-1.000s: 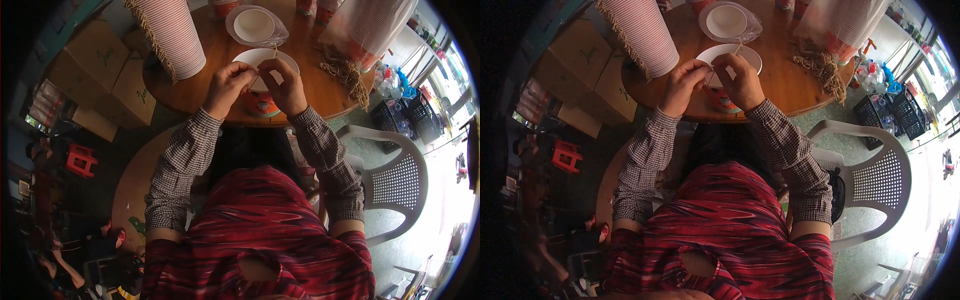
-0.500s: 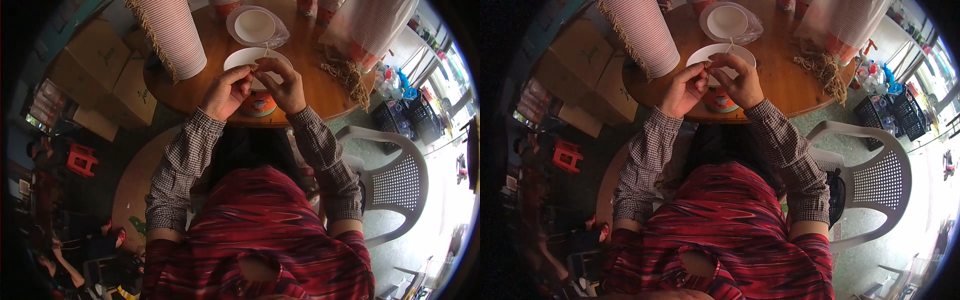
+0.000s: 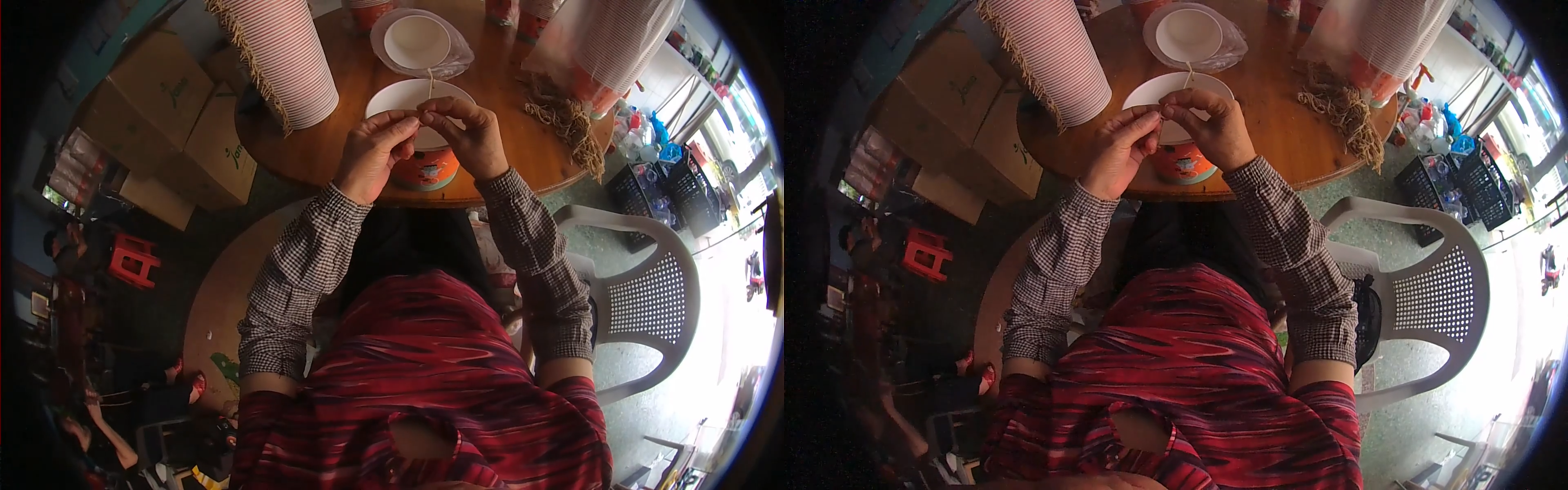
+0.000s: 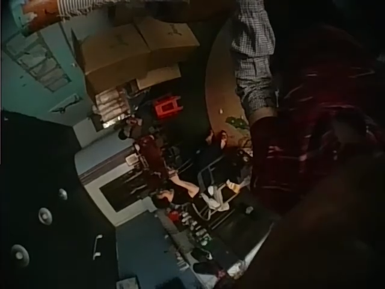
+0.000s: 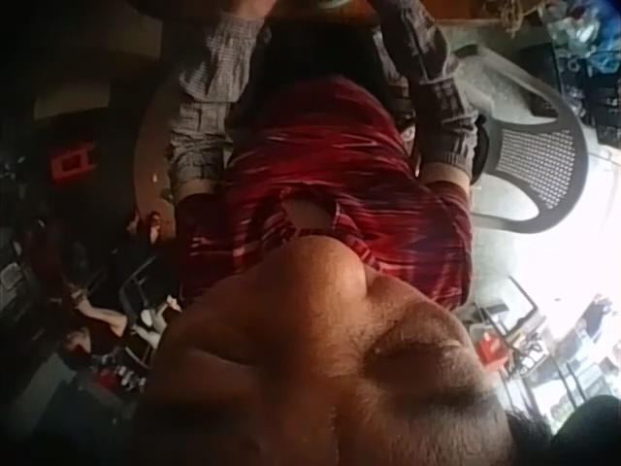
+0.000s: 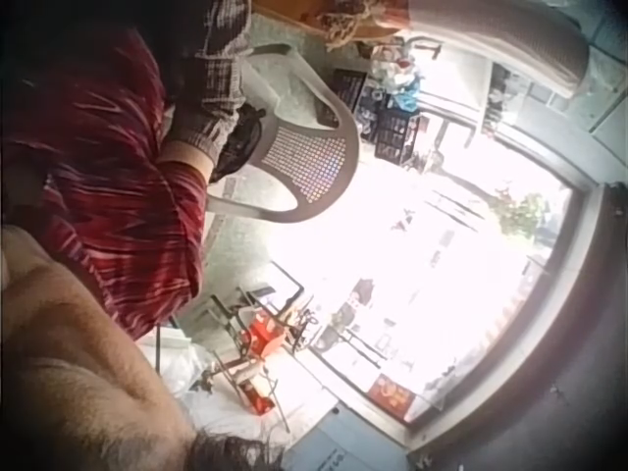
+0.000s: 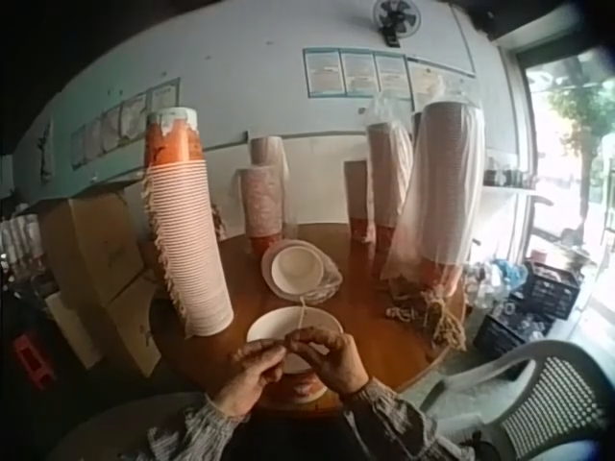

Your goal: Assemble paper buckets by threading and tying string handles through pre-cut holes.

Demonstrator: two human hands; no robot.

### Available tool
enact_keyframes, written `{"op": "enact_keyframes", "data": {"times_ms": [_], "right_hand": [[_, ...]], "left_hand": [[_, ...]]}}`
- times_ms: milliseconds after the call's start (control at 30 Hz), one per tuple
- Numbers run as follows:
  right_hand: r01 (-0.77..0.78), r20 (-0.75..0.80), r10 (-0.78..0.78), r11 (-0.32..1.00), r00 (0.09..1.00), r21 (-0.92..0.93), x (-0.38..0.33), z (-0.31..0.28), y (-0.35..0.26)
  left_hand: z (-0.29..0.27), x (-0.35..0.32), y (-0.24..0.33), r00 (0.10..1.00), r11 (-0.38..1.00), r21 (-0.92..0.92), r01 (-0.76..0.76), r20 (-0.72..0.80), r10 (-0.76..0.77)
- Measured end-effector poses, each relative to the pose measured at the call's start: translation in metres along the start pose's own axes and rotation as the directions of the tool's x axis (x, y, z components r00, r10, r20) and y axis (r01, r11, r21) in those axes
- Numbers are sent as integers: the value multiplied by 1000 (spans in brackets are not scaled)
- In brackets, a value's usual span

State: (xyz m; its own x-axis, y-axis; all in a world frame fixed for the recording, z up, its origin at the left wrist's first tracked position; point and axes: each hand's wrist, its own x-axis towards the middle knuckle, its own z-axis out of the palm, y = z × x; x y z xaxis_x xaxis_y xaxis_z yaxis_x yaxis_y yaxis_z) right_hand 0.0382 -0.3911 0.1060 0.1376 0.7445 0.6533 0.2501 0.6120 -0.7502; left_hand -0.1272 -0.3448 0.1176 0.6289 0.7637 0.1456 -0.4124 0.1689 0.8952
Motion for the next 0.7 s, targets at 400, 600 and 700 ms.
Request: {"op": "enact_keyframes", "data": {"times_ms": [400,600,700], "right_hand": [[269,14,-289,868,957,-417,-3,1,-9],[221,62,-214,893,975,-391,-5,2,-16],[226,81,-212,879,974,-420,-5,3,-19]], "left_hand": [[4,-1,-1,998,994,105,-40,-46,45],[0,-4,-5,988,963,237,-129,-50,145],[-1,-6,-7,988,966,224,-127,-63,145]]}}
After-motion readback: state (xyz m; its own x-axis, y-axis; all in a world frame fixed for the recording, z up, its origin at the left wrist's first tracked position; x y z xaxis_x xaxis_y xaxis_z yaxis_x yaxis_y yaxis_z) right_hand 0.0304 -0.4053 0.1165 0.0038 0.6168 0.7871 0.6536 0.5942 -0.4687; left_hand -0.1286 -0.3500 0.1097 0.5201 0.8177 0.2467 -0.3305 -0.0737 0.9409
